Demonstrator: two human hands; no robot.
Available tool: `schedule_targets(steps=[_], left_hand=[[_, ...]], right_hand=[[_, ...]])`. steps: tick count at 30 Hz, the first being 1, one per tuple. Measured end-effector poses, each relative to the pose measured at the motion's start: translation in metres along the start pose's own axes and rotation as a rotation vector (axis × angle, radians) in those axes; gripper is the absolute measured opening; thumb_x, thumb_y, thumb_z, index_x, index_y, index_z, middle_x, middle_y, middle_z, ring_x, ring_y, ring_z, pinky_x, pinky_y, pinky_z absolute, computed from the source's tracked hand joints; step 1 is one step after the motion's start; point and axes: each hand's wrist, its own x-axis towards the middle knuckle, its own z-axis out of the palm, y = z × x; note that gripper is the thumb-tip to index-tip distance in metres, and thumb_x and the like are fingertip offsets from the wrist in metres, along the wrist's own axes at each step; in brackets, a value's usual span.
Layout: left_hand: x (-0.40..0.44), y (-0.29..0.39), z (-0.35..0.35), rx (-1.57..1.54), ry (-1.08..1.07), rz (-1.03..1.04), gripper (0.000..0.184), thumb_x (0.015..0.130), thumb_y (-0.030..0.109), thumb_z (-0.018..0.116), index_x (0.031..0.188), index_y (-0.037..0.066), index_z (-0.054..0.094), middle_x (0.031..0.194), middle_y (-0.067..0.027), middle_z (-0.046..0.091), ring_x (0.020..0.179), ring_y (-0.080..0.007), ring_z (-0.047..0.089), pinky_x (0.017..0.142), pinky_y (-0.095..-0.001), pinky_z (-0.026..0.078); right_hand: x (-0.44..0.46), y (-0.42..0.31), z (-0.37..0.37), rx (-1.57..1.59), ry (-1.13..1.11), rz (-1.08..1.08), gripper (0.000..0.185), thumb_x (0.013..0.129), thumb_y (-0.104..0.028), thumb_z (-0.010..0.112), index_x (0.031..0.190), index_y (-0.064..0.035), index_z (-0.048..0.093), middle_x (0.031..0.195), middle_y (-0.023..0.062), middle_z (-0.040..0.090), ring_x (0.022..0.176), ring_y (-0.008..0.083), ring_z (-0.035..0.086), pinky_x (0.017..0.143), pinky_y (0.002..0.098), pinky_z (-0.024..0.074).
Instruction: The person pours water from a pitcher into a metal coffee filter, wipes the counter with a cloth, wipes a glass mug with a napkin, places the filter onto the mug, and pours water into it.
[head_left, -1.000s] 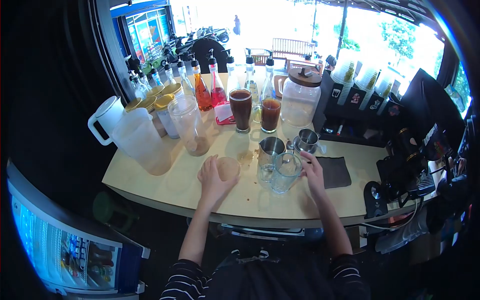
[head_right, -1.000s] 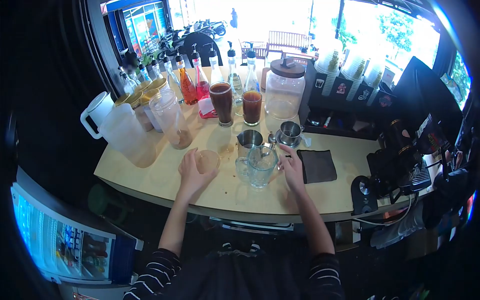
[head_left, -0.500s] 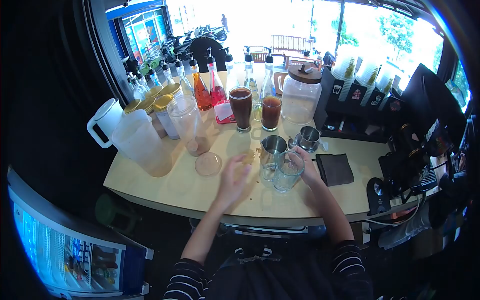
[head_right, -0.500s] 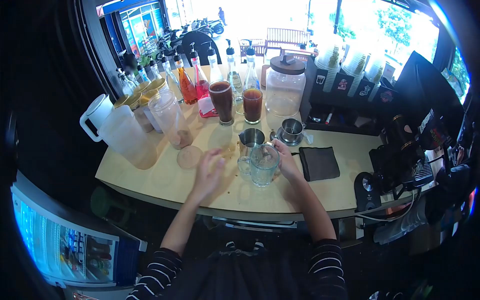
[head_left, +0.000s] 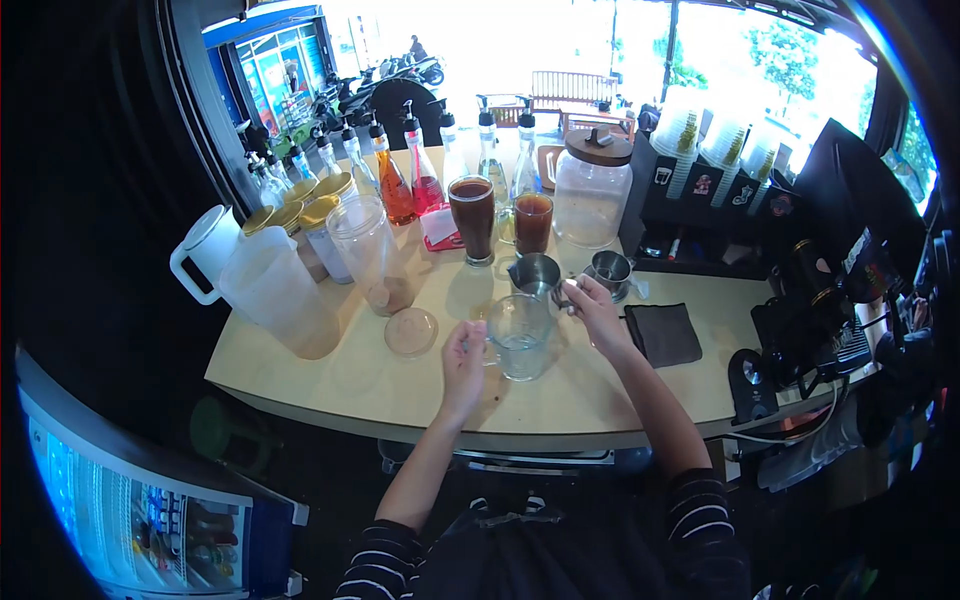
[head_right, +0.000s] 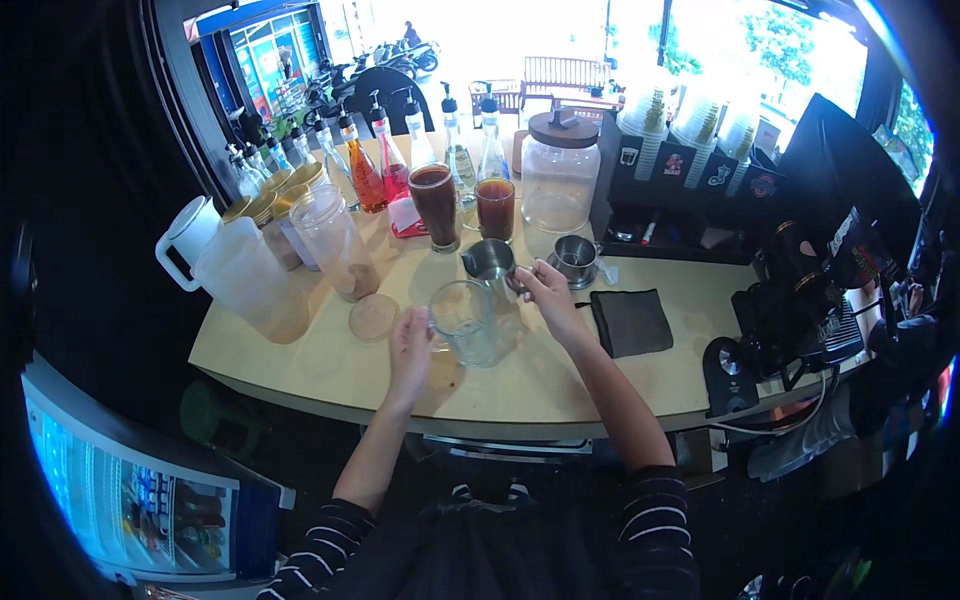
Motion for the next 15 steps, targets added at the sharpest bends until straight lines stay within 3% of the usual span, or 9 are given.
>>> schedule_targets(steps=[6,11,15], left_hand=[[-0.012,0.05,-0.047,-0.016,0.299,-0.062,0.024,0.095,0.02,0.048,0.072,0.014,0.045,0.066,0.009,0.036,0.06,0.0005,0.03,0.053,-0.0175,0.024],[-0.018,0.057,-0.083,0.052,0.337,-0.009,0.028,0.095,0.02,0.047,0.069,0.014,0.04,0.065,0.0087,0.033,0.058,-0.0002,0.026,0.052,-0.0182,0.023],[-0.021,0.056,-0.099,0.082,0.325,0.004,0.024,0.096,0.023,0.044,0.075,0.012,0.047,0.068,0.0069,0.04,0.061,-0.001,0.031,0.056,-0.0192,0.027]], right_hand=[[0.047,0.026,0.068,0.088,-0.005,0.05,0.016,0.087,-0.023,0.06,0.083,-0.0088,0.057,0.081,-0.0012,0.059,0.072,0.0046,0.051,0.061,0.0205,0.0405],[0.081,0.059,0.111,0.159,-0.028,0.078,0.015,0.087,-0.024,0.06,0.082,-0.0099,0.057,0.077,-0.0029,0.056,0.064,0.0039,0.047,0.057,0.0192,0.0387],[0.091,0.072,0.122,0.149,-0.029,0.072,0.015,0.087,-0.024,0.06,0.082,-0.0103,0.057,0.076,-0.0034,0.056,0.063,0.0042,0.047,0.056,0.0192,0.0386]])
